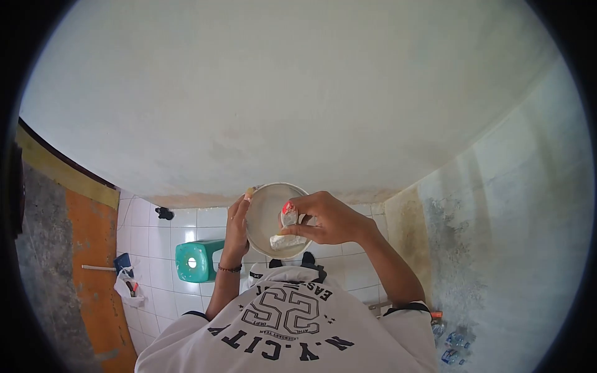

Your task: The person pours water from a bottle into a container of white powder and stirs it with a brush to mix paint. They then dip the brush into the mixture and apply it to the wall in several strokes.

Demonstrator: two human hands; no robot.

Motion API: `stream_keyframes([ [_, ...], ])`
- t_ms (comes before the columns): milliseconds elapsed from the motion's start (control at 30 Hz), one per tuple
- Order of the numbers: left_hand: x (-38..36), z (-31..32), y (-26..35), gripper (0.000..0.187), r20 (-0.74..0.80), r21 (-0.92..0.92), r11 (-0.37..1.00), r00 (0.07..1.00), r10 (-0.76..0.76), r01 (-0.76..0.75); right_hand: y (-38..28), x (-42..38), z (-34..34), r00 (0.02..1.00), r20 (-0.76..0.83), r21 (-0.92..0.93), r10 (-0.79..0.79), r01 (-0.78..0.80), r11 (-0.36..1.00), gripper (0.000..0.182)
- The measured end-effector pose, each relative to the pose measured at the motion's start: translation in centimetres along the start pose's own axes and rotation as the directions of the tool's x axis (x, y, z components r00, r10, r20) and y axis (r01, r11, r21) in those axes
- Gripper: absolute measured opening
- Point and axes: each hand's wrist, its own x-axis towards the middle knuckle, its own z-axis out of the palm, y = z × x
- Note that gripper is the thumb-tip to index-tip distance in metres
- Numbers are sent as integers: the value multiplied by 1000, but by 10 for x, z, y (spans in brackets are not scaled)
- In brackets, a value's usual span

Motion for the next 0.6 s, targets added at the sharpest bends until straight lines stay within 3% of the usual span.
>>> stream_keyframes([
  [67,-5,17,5,54,-57,53,999,998,3,0,-2,-4,-13,1000,14,-28,-1,1,1000,16],
  [167,1,24,-10,53,-9,-80,997,1000,13,-14,10,-12,-25,998,63,-68,-15,20,997,17],
  [300,5,32,-32,50,-3,-89,996,1000,10,-11,8,-25,-42,990,-57,-208,-126,112,972,19],
  [367,10,28,-53,47,8,-159,987,1000,-29,30,-5,-27,-48,962,-137,-355,-237,175,918,21],
  [467,0,51,-37,43,-24,-286,952,993,-119,107,-7,-31,-47,957,-65,-582,-282,193,790,28],
  [600,0,58,-37,43,-1,-303,940,987,-163,155,16,-34,-23,956,-18,-711,-292,193,676,37],
])
